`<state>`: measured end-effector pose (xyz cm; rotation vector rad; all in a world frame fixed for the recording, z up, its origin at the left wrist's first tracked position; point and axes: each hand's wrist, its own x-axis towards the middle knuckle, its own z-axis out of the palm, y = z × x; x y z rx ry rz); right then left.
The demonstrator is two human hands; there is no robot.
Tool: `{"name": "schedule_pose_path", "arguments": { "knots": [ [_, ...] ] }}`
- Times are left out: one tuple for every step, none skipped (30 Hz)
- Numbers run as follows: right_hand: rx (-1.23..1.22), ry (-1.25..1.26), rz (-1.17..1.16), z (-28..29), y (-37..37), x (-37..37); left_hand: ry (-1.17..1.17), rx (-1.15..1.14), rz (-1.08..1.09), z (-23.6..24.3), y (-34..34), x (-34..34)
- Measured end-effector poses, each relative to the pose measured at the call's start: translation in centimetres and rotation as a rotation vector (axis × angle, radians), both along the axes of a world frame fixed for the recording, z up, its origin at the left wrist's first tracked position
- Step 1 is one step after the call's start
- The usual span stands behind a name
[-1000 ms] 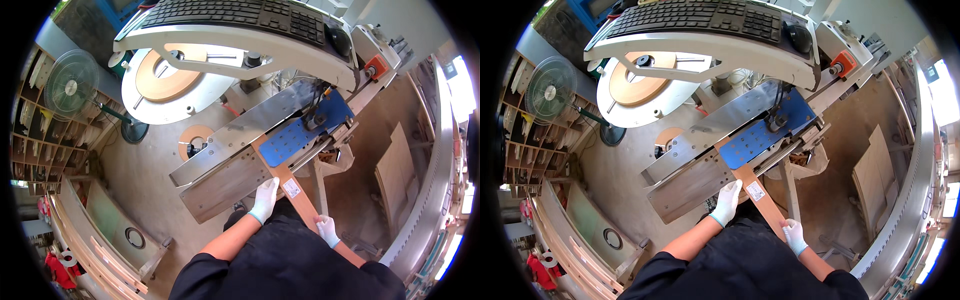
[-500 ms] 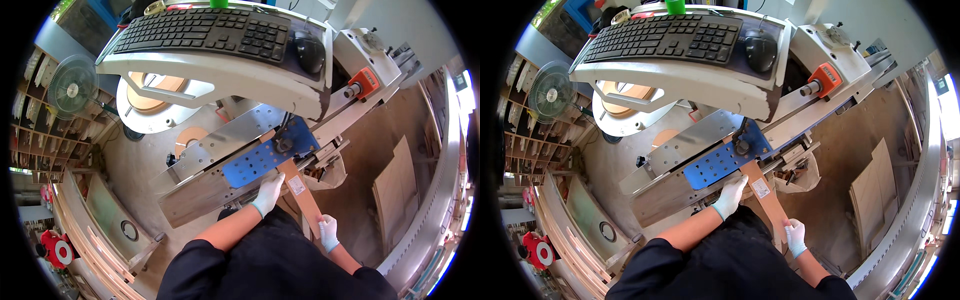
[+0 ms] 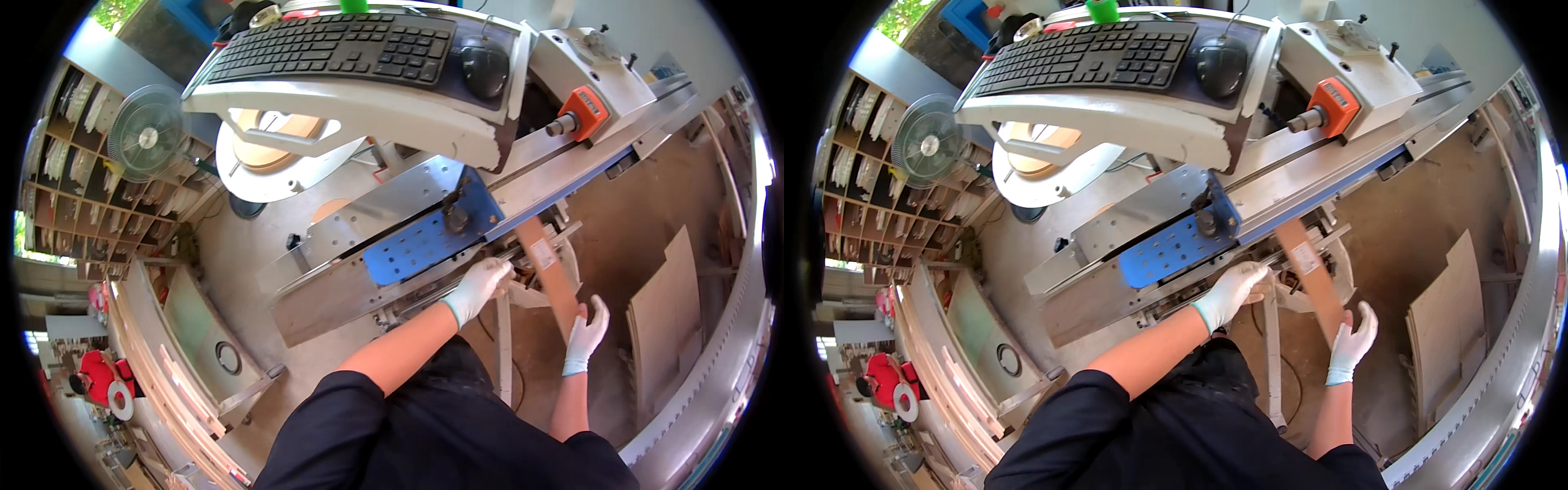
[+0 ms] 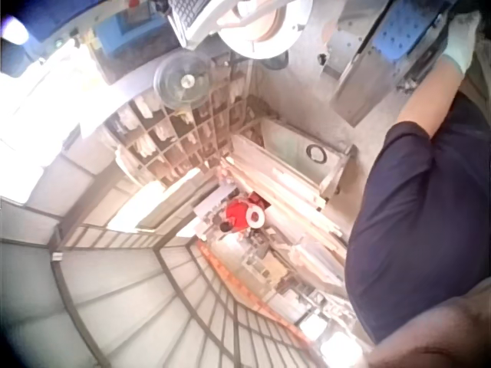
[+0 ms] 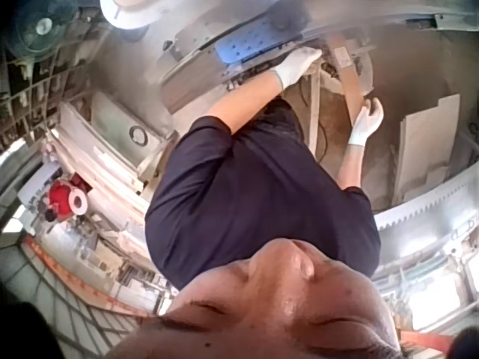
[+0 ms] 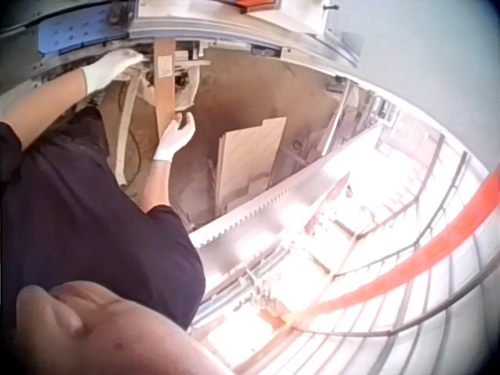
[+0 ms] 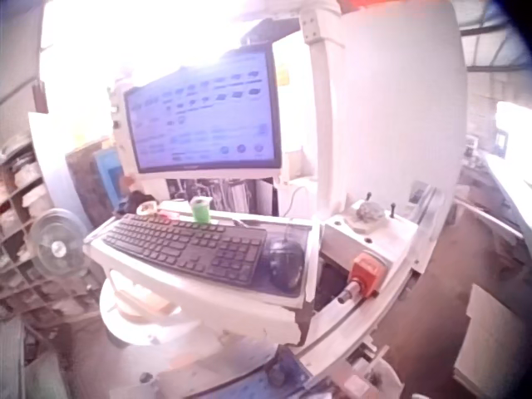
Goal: The person processes wooden panels using an edge-banding machine by inserting the edge of each panel into the feed, then moves the finished panels to a nearby stack on a table.
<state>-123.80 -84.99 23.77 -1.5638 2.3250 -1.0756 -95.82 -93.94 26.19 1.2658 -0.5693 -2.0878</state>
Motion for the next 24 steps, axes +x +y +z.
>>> {"name": "schedule_pose_path", "arguments": {
  "knots": [
    [-0.045, 0.204, 0.06, 1.7, -1.1, 1.2, 0.068, 0.008, -0.018, -0.3, 1.3, 1.0],
    [-0.045, 0.186, 0.066, 2.6, -1.8, 2.8, 0.133, -0.007, 0.011, 1.3, 2.5, 2.1],
    [-0.116, 0.107, 0.155, 3.3, -2.4, 4.9, 0.182, 0.002, 0.031, 2.0, 4.0, 3.5],
    [-0.194, 0.023, 0.258, 4.2, -2.9, 7.2, 0.22, -0.011, 0.068, 2.1, 5.8, 5.0],
    [-0.202, 0.016, 0.363, 5.4, -3.1, 9.7, 0.256, -0.031, 0.109, 2.2, 7.4, 6.6],
    [-0.189, -0.083, 0.497, 5.2, -3.0, 11.3, 0.256, -0.091, 0.114, 2.9, 8.7, 8.4],
    [-0.177, -0.18, 0.637, 4.9, -2.5, 12.8, 0.184, -0.072, 0.11, 3.9, 10.4, 10.3],
    [-0.178, -0.12, 0.761, 4.9, -2.1, 14.8, -0.074, -0.229, -0.015, 4.0, 11.7, 12.6],
    [-0.146, -0.139, 0.841, 5.4, -1.2, 17.5, -0.338, -0.362, -0.147, 3.7, 13.2, 15.0],
    [-0.098, -0.198, 0.896, 4.8, -0.1, 19.4, -0.563, -0.499, -0.26, 3.2, 14.8, 17.0],
    [-0.046, -0.256, 0.947, 3.9, 1.1, 20.9, -0.701, -0.52, -0.363, 4.6, 16.3, 19.2],
    [-0.029, -0.221, 1.026, 3.7, 2.3, 22.8, -0.845, -0.616, -0.383, 3.1, 18.6, 21.7],
    [-0.021, -0.204, 1.124, 3.7, 3.8, 25.0, -1.017, -0.687, -0.399, 1.6, 21.9, 24.4],
    [0.011, -0.192, 1.187, 3.3, 5.2, 26.6, -1.061, -0.606, -0.419, 1.0, 24.3, 26.7],
    [0.042, -0.178, 1.249, 2.6, 6.6, 28.2, -1.099, -0.522, -0.437, 0.1, 26.8, 29.1],
    [0.111, -0.155, 1.298, 1.6, 8.0, 30.0, -1.126, -0.467, -0.392, -2.2, 30.1, 31.7],
    [0.182, -0.121, 1.339, 0.4, 9.4, 31.4, -1.086, -0.386, -0.332, -4.2, 33.4, 34.2],
    [0.276, -0.116, 1.334, -0.8, 10.8, 33.0, -1.073, -0.322, -0.288, -6.8, 37.0, 36.9],
    [0.369, -0.13, 1.33, -2.7, 12.4, 34.3, -1.056, -0.262, -0.245, -9.4, 41.0, 39.8],
    [0.409, -0.112, 1.319, -4.4, 13.9, 35.5, -1.096, -0.123, -0.211, -11.9, 45.2, 42.2],
    [0.45, -0.092, 1.302, -5.7, 15.2, 37.0, -1.123, 0.015, -0.181, -13.6, 49.4, 44.8],
    [0.485, -0.109, 1.302, -6.2, 16.9, 38.4, -1.145, 0.212, -0.122, -14.2, 53.6, 47.0],
    [0.517, -0.128, 1.312, -6.1, 18.5, 40.1, -1.132, 0.357, -0.034, -15.8, 58.6, 49.2],
    [0.608, -0.089, 1.301, -7.3, 19.8, 41.1, -1.167, 0.465, 0.052, -15.2, 62.0, 51.2]
  ]
}}
